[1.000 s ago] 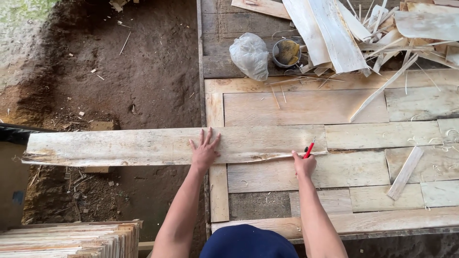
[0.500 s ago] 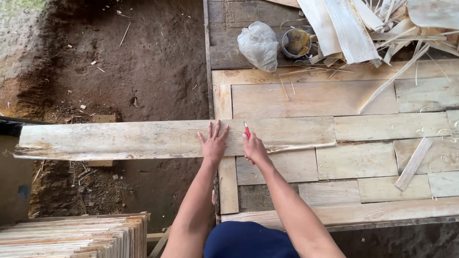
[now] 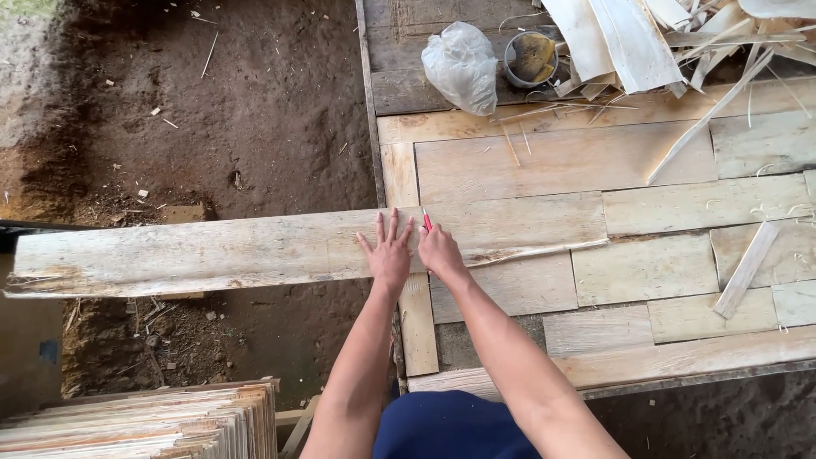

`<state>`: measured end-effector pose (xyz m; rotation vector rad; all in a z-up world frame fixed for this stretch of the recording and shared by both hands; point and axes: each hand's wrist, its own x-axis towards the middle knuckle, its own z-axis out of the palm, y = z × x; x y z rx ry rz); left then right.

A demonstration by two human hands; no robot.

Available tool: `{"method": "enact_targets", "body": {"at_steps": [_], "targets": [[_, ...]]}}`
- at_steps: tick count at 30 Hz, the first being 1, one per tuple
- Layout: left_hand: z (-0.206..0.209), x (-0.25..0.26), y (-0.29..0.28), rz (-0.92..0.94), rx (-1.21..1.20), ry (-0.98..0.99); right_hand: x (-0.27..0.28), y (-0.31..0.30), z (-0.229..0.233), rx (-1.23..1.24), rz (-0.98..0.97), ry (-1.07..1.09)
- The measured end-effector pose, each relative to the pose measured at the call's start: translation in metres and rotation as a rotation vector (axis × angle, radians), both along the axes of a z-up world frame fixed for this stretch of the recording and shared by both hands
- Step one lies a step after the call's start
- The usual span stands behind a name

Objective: The person uses a red utility knife to score and snap a long wooden plank into smaller pieces on a wooden workbench. They repeatedly position the wood, score it, and break off sections, placing the cut pieces aside.

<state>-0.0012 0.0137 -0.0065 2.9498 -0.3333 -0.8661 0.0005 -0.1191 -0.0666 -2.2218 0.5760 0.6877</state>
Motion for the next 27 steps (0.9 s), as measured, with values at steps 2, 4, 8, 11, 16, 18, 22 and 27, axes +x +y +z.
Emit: {"method": "enact_targets", "body": {"at_steps": [2, 4, 8, 11, 16, 18, 22, 27], "targets": [[-0.001, 0.000, 0.000, 0.003, -0.002, 0.002, -0.003, 0.004, 0.008, -0.014, 0.016, 0.011], [-0.004, 0.000, 0.000, 0.007, -0.005, 0.002, -0.005, 0.007, 0.016, -0.029, 0.033, 0.021], [-0.011, 0.000, 0.000, 0.007, -0.010, -0.009, -0.001, 0.006, 0.002, -0.045, 0.036, 0.041], [-0.014, 0.002, -0.001, 0.009, -0.005, -0.010, 0.000, 0.015, 0.029, -0.034, 0.024, 0.063], [-0.014, -0.001, -0.002, 0.011, 0.003, 0.003, 0.000, 0.022, 0.051, -0.027, 0.014, 0.115], [-0.009, -0.002, -0.003, 0.021, 0.004, 0.008, -0.003, 0.021, 0.043, -0.033, 0.024, 0.121], [-0.014, 0.000, -0.004, 0.028, 0.011, 0.011, -0.005, 0.018, 0.034, -0.028, -0.001, 0.124], [-0.018, 0.001, -0.004, 0.027, 0.011, 0.005, -0.020, 0.024, 0.060, -0.039, 0.022, 0.152]]}}
